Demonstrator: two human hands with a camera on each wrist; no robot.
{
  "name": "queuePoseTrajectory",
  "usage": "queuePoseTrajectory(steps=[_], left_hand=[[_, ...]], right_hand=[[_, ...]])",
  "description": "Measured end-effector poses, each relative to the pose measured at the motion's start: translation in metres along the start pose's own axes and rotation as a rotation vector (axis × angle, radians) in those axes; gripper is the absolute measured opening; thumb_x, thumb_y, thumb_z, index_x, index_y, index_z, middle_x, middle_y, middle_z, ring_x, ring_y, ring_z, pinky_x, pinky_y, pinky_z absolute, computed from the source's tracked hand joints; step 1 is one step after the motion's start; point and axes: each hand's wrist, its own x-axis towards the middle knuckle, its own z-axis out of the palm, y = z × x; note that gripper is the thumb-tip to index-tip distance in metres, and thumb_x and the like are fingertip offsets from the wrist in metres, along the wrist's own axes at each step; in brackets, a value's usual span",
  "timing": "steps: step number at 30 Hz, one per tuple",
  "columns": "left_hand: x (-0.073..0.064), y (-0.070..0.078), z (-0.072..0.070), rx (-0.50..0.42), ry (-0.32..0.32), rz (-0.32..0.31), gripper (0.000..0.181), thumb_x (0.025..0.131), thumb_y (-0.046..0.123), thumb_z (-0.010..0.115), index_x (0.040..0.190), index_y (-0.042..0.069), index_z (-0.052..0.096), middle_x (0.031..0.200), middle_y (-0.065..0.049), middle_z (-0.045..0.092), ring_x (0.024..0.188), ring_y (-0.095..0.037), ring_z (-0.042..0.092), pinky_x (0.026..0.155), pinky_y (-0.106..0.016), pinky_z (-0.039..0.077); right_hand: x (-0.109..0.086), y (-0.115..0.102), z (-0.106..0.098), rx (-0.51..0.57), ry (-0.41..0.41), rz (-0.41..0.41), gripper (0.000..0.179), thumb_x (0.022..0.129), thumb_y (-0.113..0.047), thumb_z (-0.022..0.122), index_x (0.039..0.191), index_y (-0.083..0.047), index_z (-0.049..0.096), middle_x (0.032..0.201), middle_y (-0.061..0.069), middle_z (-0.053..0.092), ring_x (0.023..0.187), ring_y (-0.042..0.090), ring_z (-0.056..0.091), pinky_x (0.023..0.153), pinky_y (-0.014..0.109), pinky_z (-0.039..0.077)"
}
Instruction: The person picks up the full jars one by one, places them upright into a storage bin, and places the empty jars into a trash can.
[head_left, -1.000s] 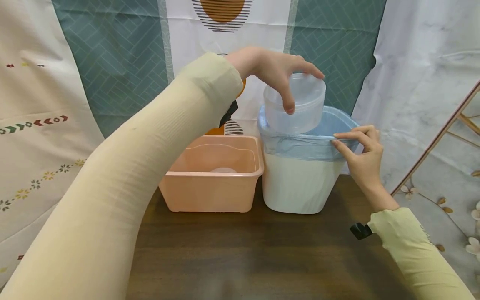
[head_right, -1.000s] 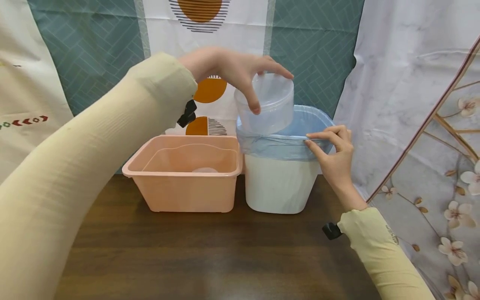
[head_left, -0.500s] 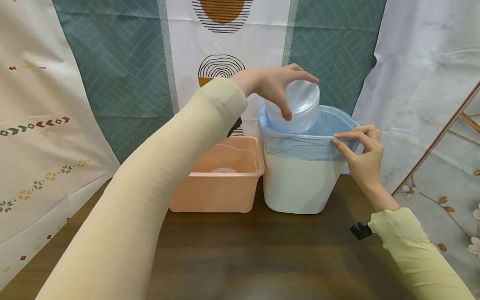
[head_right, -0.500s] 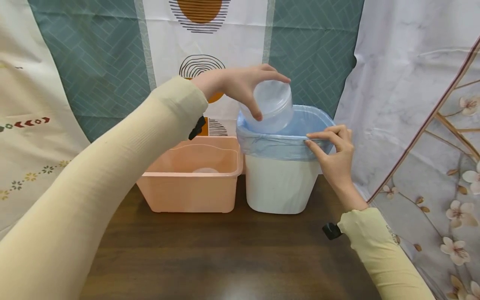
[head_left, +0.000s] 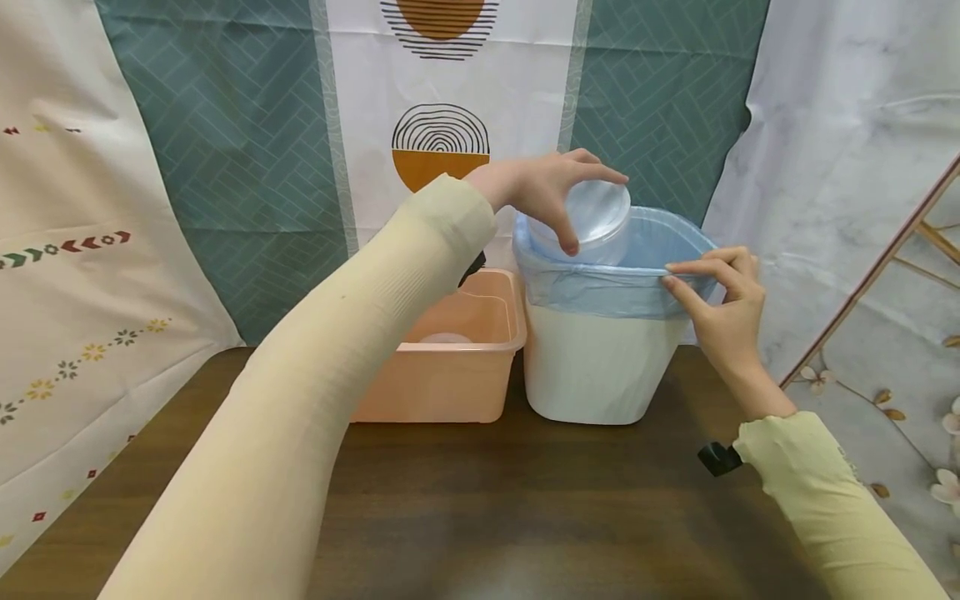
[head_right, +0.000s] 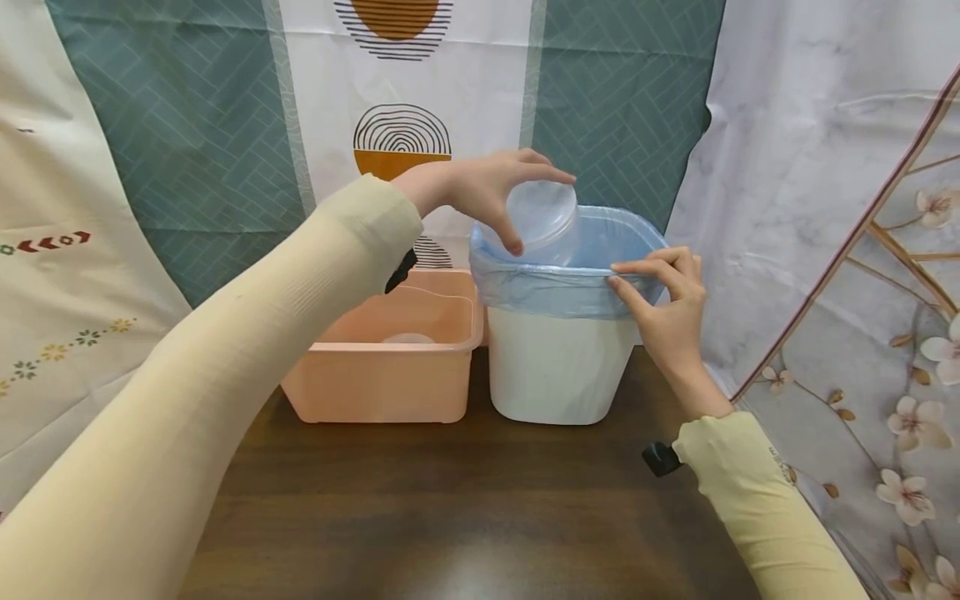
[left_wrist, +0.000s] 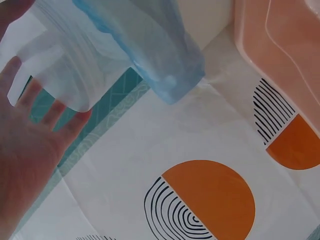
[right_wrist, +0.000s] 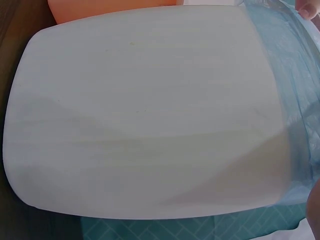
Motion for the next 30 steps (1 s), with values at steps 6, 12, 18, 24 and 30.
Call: queuePoseTrajectory(steps=[6,12,18,24,30], left_hand=[[-0.0006,-0.0027,0.0049,-0.008,-0.013,0.019,0.095,0.079,0.034,0.078,0.156,0.041,0.023,0.162,0.001,0.018,0.147,-0.020,0.021,0.114,-0.040,0.037],[0.0033,-0.0036,0.0077,-0.002,-0.031,0.016,0.096,0.079,0.037,0.079,0.156,0.042,0.022,0.164,0.003,0.015,0.149,-0.021,0.018,0.115,-0.043,0.036],[0.0049,-0.0036,0.0085,-0.008,-0.044,0.004,0.096,0.080,0.037,0.079,0.156,0.043,0.020,0.164,0.003,0.013,0.150,-0.020,0.016,0.115,-0.044,0.035],[0.0053,-0.0026,0.0080,-0.007,-0.053,-0.004,0.097,0.079,0.037,0.079,0.156,0.042,0.020,0.164,0.003,0.012,0.150,-0.021,0.015,0.116,-0.044,0.035],[0.0047,-0.0024,0.0087,-0.006,-0.053,-0.004,0.096,0.080,0.037,0.079,0.156,0.042,0.021,0.164,0.004,0.012,0.150,-0.021,0.016,0.116,-0.044,0.035]], right_hand=[[0.0002,0.0007,0.0007,-0.001,-0.006,-0.008,0.015,0.076,0.013,0.072,0.091,0.014,0.071,0.092,-0.023,0.052,0.095,0.000,0.042,0.089,0.018,0.027],[0.0000,-0.0002,0.0002,0.004,-0.012,-0.016,0.014,0.077,0.013,0.072,0.092,0.015,0.070,0.093,-0.022,0.052,0.095,0.000,0.041,0.088,0.018,0.028],[0.0002,-0.0001,-0.0004,-0.004,-0.015,-0.027,0.014,0.077,0.013,0.072,0.092,0.015,0.070,0.093,-0.022,0.052,0.096,-0.001,0.041,0.088,0.018,0.028],[0.0003,0.0001,0.0006,0.001,-0.007,-0.012,0.015,0.077,0.014,0.072,0.091,0.014,0.071,0.093,-0.023,0.051,0.095,0.000,0.041,0.088,0.018,0.028],[-0.0009,0.0001,0.0007,0.006,-0.008,-0.008,0.015,0.077,0.013,0.072,0.091,0.014,0.071,0.092,-0.022,0.052,0.095,0.000,0.041,0.088,0.018,0.027]])
